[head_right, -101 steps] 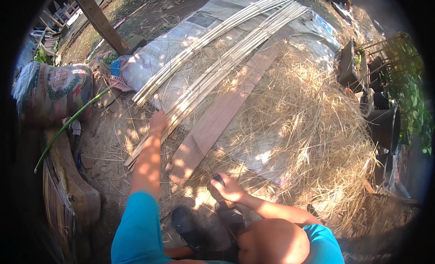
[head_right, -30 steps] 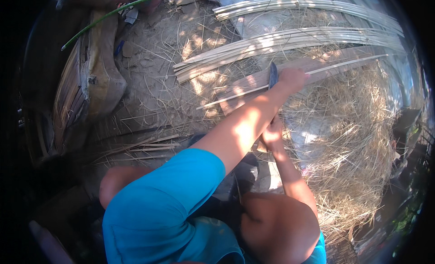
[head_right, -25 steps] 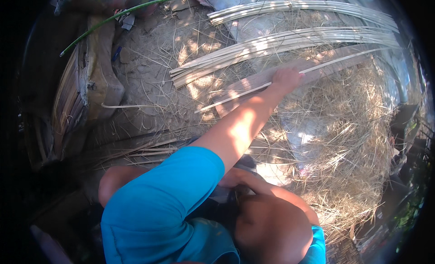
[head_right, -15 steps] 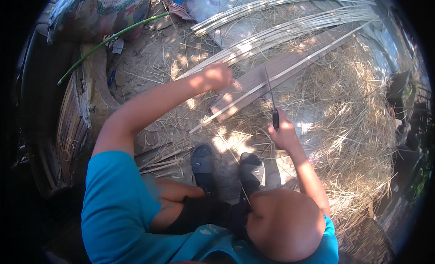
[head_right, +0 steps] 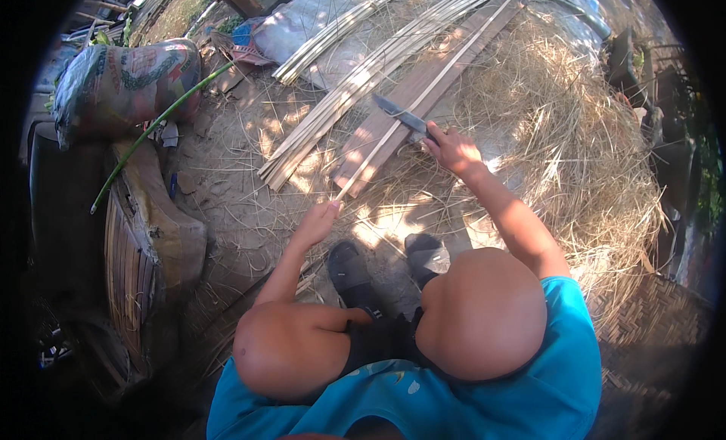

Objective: The person sits on the ground and uses a knife to split long bamboo strips into thinner pieces. After processing several strips, the person stands, walks through a yard, and enters a workshop where other people are present.

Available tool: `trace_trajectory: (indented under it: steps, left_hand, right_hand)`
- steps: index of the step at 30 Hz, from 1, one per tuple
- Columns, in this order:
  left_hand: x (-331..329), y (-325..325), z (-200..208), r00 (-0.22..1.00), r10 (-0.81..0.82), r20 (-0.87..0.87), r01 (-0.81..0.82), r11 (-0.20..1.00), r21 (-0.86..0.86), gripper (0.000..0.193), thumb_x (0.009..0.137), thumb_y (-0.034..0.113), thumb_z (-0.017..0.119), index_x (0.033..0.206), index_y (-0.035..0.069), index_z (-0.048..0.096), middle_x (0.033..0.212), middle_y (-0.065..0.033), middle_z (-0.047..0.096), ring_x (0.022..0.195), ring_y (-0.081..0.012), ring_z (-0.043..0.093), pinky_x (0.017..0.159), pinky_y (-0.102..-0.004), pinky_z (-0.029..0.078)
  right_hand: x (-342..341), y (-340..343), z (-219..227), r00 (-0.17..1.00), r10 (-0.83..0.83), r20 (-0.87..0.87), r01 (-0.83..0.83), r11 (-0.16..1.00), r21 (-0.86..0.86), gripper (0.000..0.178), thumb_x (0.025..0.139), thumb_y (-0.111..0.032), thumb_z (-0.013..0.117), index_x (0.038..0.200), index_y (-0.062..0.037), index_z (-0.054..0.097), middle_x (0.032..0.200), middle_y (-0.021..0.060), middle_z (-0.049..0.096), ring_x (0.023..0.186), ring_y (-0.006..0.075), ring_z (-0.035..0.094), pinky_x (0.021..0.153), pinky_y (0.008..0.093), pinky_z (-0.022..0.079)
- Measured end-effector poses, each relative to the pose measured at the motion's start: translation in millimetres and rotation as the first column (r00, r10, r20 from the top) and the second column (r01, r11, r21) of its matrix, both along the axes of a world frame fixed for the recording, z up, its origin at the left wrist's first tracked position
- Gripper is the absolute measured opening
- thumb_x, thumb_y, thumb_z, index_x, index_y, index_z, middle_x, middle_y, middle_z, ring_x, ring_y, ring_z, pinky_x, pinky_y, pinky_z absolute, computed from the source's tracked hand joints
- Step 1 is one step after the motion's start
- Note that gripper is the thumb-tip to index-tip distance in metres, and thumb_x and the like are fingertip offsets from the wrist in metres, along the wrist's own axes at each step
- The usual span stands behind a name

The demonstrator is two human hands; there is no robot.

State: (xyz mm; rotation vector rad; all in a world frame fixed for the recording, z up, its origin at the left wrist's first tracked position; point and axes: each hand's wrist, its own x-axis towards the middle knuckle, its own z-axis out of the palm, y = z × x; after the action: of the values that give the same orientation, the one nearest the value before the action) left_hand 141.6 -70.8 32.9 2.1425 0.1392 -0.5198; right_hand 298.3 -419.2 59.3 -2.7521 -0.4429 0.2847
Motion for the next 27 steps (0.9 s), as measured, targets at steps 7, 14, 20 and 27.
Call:
trace_trajectory:
  steps: [7, 14, 20, 27]
  left_hand:
    - [-15.2, 22.9, -2.6, 0.989, 0.065, -0.134, -0.056, 0.996, 0.068, 0.05, 0.104, 0.043, 0.045, 0.087, -0.001, 0.062, 0.08, -0.022, 0.066, 0.075, -0.0415, 0.063, 0.071, -0.0484, 0.048]
    - [-15.7, 0.8, 9.8, 0.994, -0.052, 0.098, 0.005, 0.903, 0.429, 0.044, 0.106, 0.044, 0.04, 0.097, 0.005, 0.059, 0.08, -0.027, 0.068, 0.08, -0.0467, 0.067, 0.073, -0.0579, 0.05]
    - [-31.1, 7.9, -0.6, 0.982, -0.188, 0.014, 0.15, 0.822, 0.55, 0.042, 0.107, 0.043, 0.038, 0.101, 0.006, 0.058, 0.079, -0.0317, 0.066, 0.079, -0.0501, 0.067, 0.074, -0.0634, 0.05]
    - [-18.9, -1.2, 3.1, 0.998, 0.012, 0.069, -0.024, 0.983, 0.185, 0.053, 0.107, 0.042, 0.039, 0.089, -0.003, 0.061, 0.083, -0.0311, 0.063, 0.084, -0.0535, 0.061, 0.073, -0.0575, 0.046]
  right_hand:
    - [1.3, -16.8, -19.0, 0.99, -0.073, 0.119, 0.071, 0.997, 0.018, 0.036, 0.103, -0.045, 0.05, 0.125, -0.0167, 0.056, 0.071, 0.0195, 0.065, 0.068, 0.0443, 0.068, 0.065, 0.0548, 0.055]
    - [-45.7, 20.9, -17.8, 0.996, 0.082, -0.027, -0.075, 0.979, 0.191, 0.04, 0.103, -0.041, 0.052, 0.135, -0.0164, 0.053, 0.087, 0.0223, 0.069, 0.079, 0.0434, 0.069, 0.071, 0.0546, 0.056]
    - [27.5, -73.6, -6.2, 0.934, -0.336, 0.118, 0.329, 0.941, 0.076, 0.035, 0.104, -0.04, 0.051, 0.123, -0.0112, 0.056, 0.074, 0.0214, 0.068, 0.071, 0.0427, 0.068, 0.062, 0.0529, 0.056]
    - [-24.8, -11.6, 7.3, 0.998, -0.054, -0.032, 0.059, 0.979, 0.196, 0.037, 0.104, -0.042, 0.05, 0.127, -0.0144, 0.057, 0.079, 0.0242, 0.067, 0.078, 0.0438, 0.069, 0.072, 0.0536, 0.056]
